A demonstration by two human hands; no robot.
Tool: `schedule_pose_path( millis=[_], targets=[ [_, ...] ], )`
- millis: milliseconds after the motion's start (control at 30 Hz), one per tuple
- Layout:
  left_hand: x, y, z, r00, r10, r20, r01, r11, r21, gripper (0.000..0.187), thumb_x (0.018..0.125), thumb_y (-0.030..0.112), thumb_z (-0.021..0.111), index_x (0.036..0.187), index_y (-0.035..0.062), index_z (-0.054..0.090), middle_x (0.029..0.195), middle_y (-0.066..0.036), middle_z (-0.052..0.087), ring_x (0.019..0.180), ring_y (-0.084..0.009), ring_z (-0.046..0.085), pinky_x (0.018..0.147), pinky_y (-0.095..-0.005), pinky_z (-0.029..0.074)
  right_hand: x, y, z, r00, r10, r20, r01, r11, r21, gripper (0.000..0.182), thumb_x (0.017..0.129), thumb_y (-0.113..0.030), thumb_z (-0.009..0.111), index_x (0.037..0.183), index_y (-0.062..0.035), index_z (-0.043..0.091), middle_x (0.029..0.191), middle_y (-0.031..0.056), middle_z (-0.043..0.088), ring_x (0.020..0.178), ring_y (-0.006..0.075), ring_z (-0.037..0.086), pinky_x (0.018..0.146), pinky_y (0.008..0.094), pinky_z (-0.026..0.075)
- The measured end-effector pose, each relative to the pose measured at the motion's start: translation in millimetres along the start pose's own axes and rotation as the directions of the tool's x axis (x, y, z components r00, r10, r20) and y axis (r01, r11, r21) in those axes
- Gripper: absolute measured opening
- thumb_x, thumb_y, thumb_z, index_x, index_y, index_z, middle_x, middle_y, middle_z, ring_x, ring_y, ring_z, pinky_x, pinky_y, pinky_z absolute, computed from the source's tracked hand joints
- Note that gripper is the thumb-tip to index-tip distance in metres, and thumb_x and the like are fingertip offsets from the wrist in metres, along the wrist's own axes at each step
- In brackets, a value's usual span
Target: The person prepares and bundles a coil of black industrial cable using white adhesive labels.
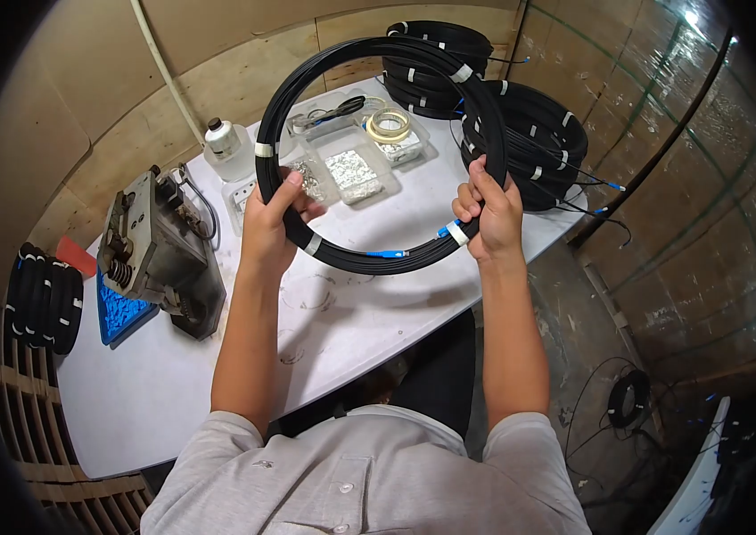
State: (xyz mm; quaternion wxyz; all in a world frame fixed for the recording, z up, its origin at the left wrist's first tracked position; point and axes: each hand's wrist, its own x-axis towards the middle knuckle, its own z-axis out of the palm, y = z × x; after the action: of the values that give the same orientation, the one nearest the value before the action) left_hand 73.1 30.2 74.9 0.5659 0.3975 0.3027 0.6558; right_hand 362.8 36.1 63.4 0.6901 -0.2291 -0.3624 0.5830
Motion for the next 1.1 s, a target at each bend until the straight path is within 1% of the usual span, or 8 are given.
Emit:
schedule_pose_path(
  millis=[167,333,533,633,800,833,967,1100],
  targets=[
    [0.6,5.9,2.2,0.997,-0.063,-0.048,0.063,0.998,-0.012,0.024,0.095,0.019,0.074,0.094,0.0098,0.051,0.059,0.006,0.041,0.045,-0.0057,0.036,0.042,-0.0251,0.032,-11.2,11.8,-4.3,0.992,-0.092,0.090,0.088,0.995,0.050,0.019,0.106,-0.030,0.059,0.108,-0.0108,0.060,0.075,-0.0006,0.050,0.060,0.0121,0.051,0.055,0.0278,0.044],
    [-2.8,21.7,10.6,0.999,-0.049,-0.001,0.049,0.996,0.074,0.024,0.096,0.021,0.073,0.091,0.0095,0.053,0.059,0.006,0.042,0.044,-0.0057,0.037,0.041,-0.0242,0.032,-11.7,2.5,0.5,0.993,-0.116,0.025,0.115,0.993,0.038,0.027,0.106,-0.033,0.058,0.114,-0.0077,0.059,0.079,0.0030,0.057,0.065,0.0147,0.058,0.057,0.0291,0.048],
    [4.6,21.3,1.8,0.992,-0.123,0.006,0.121,0.986,0.117,0.024,0.097,0.024,0.071,0.090,0.0113,0.052,0.059,0.007,0.036,0.046,-0.0057,0.035,0.042,-0.0242,0.030,-17.2,-2.2,-2.9,0.997,0.013,0.073,-0.010,0.999,-0.041,0.012,0.102,-0.017,0.061,0.111,-0.0092,0.060,0.073,0.0006,0.049,0.055,0.0116,0.051,0.050,0.0278,0.042],
    [3.6,22.3,0.7,0.992,-0.128,-0.007,0.128,0.981,0.148,0.026,0.096,0.025,0.072,0.089,0.0116,0.051,0.061,0.006,0.039,0.049,-0.0061,0.039,0.045,-0.0242,0.033,-19.9,0.0,2.4,0.993,0.050,-0.106,-0.061,0.993,-0.104,0.011,0.097,-0.007,0.061,0.107,-0.0107,0.061,0.070,-0.0014,0.045,0.052,0.0095,0.045,0.048,0.0272,0.039],
    [9.8,25.4,-3.1,0.997,-0.017,0.076,0.012,0.998,0.063,0.032,0.094,0.030,0.075,0.109,0.0040,0.064,0.080,-0.003,0.061,0.065,-0.0116,0.058,0.063,-0.0273,0.051,-30.1,-2.1,11.8,0.998,-0.010,-0.068,0.014,0.998,0.059,0.015,0.092,-0.001,0.059,0.101,-0.0123,0.062,0.071,-0.0021,0.048,0.050,0.0070,0.040,0.047,0.0253,0.036],
    [14.2,23.3,-12.1,0.993,-0.004,0.117,0.000,0.999,0.035,0.040,0.096,0.028,0.071,0.124,0.0021,0.060,0.098,-0.008,0.067,0.086,-0.0168,0.067,0.080,-0.0328,0.057,-31.8,0.3,10.4,0.997,-0.055,-0.046,0.058,0.996,0.061,0.016,0.092,-0.002,0.057,0.102,-0.0128,0.062,0.073,-0.0028,0.050,0.050,0.0067,0.039,0.047,0.0248,0.036],
    [1.4,-18.4,-6.1,0.952,0.304,-0.044,-0.306,0.927,-0.217,0.045,0.104,0.033,0.057,0.140,0.0087,0.045,0.135,-0.012,0.059,0.121,-0.0282,0.062,0.105,-0.0494,0.050,-35.1,4.5,20.1,0.990,-0.134,-0.049,0.139,0.983,0.117,0.017,0.092,-0.003,0.055,0.105,-0.0135,0.059,0.072,-0.0037,0.047,0.052,0.0072,0.038,0.048,0.0251,0.036],
    [-33.2,-65.5,18.3,0.978,0.196,0.072,-0.157,0.918,-0.365,0.051,0.101,0.039,0.063,0.141,0.0150,0.044,0.141,-0.015,0.054,0.125,-0.0339,0.058,0.107,-0.0573,0.046,-32.2,28.1,32.2,0.979,-0.202,-0.036,0.201,0.910,0.364,0.022,0.089,-0.004,0.054,0.109,-0.0155,0.051,0.069,-0.0034,0.039,0.057,0.0097,0.037,0.056,0.0273,0.038]
  ],
)
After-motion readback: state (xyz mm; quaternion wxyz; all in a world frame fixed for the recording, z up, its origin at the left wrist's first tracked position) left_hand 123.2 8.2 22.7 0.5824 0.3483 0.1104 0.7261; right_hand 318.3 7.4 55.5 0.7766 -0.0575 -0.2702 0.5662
